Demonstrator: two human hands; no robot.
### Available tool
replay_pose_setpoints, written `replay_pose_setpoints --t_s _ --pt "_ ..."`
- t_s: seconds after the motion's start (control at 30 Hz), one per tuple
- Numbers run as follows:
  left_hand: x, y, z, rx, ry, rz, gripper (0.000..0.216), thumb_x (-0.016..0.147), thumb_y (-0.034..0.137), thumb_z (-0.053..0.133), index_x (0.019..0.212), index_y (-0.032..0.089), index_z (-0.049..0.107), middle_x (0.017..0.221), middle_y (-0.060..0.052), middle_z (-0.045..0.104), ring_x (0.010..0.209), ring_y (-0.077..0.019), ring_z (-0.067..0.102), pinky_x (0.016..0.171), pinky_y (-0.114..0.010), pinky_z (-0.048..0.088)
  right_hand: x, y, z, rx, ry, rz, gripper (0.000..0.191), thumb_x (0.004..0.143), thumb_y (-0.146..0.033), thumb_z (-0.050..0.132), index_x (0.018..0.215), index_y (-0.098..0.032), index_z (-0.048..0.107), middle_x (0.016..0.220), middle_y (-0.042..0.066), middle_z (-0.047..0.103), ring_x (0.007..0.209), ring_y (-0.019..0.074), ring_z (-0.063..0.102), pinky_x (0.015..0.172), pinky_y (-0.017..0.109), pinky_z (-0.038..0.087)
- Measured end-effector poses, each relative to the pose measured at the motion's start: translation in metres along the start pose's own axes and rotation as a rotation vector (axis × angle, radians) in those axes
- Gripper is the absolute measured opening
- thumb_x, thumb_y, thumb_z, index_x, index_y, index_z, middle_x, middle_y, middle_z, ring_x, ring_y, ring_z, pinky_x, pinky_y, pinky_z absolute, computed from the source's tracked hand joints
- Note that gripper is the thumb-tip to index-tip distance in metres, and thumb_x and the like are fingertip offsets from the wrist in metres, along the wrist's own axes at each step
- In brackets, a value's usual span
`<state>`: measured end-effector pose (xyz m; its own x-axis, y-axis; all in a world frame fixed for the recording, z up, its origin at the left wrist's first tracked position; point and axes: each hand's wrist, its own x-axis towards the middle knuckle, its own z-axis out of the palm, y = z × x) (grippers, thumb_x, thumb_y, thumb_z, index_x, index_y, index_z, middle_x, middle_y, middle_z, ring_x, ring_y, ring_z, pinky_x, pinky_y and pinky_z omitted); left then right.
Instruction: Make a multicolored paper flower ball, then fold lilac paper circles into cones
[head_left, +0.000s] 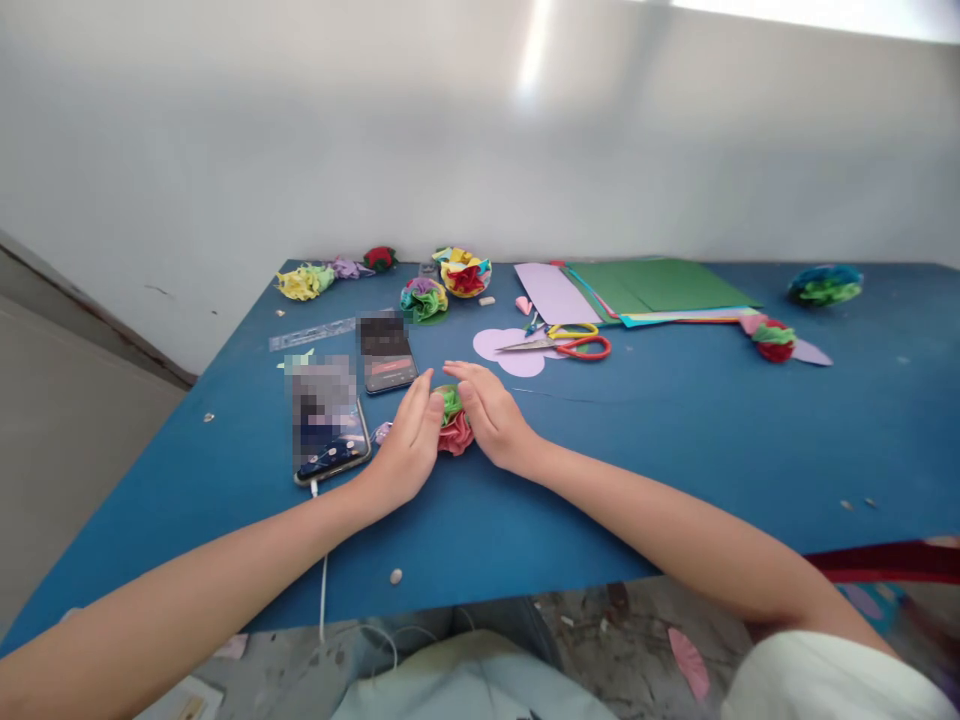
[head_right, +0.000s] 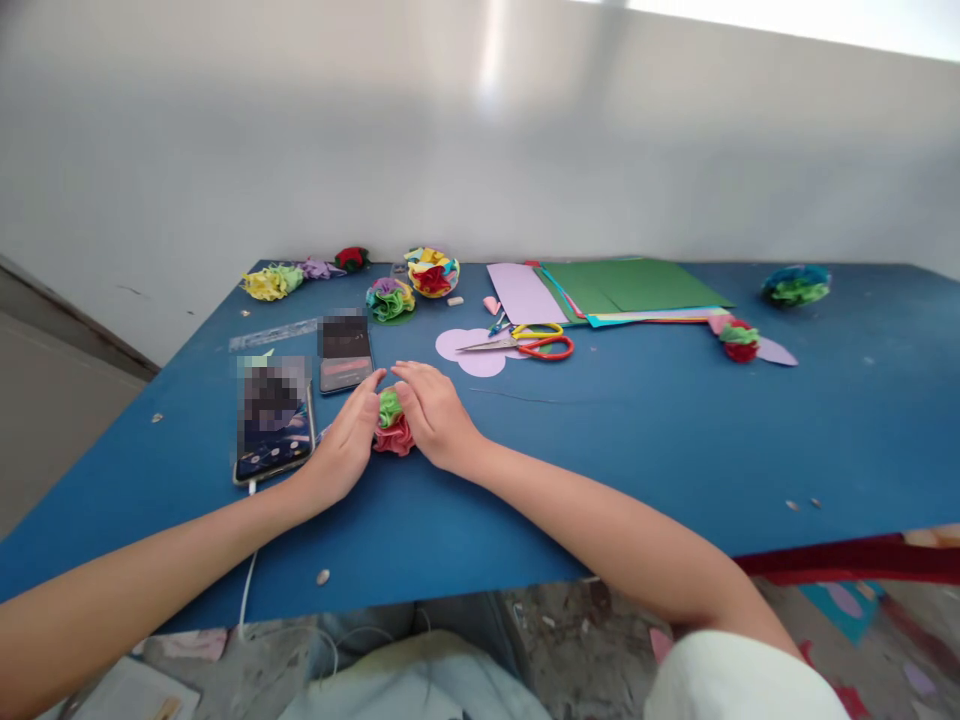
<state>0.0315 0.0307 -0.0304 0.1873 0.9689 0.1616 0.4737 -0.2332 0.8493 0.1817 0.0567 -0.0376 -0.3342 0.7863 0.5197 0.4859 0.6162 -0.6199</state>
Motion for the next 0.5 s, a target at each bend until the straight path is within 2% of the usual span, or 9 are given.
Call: replay_pose_setpoints --t_s 0.23,0.4,0.5 --pt "-0.0041 0.0029 -0.0083 0.115 0.003 0.121 0.056 0.092 0.05 0.016 0.137 0.016 0.025 0.145 -0.009 0.026 0.136 -0.018 0.021 0.114 -0.039 0.017 0.0024 0.0036 -0.0021 -0.017 0.022 0.008 0.043 0.096 -0.036 0.021 0.103 -0.019 0.059 0.101 0.006 0.063 0.101 0.0159 0.055 0.091 0.034 0.042" --pt "-0.0071 0.0026 -0.0076 0.149 -0.06 0.155 0.054 0.093 0.047 0.017 0.137 0.018 0.024 0.145 -0.009 0.026 0.136 -0.0189 0.022 0.114 -0.04 0.018 0.0046 0.0041 -0.0008 -0.136 0.042 0.03 0.04 0.096 -0.035 0.021 0.109 -0.018 0.054 0.109 0.006 0.061 0.105 0.015 0.052 0.092 0.033 0.041" --pt "-0.0066 0.0016 -0.0104 0.19 -0.049 0.2 0.052 0.094 0.043 0.018 0.138 0.016 0.023 0.145 -0.01 0.027 0.135 -0.0195 0.023 0.113 -0.042 0.02 0.0079 0.0066 -0.0065 -0.274 0.013 0.049 0.037 0.096 -0.034 0.024 0.11 -0.016 0.054 0.11 0.01 0.059 0.107 0.0173 0.052 0.094 0.035 0.04"
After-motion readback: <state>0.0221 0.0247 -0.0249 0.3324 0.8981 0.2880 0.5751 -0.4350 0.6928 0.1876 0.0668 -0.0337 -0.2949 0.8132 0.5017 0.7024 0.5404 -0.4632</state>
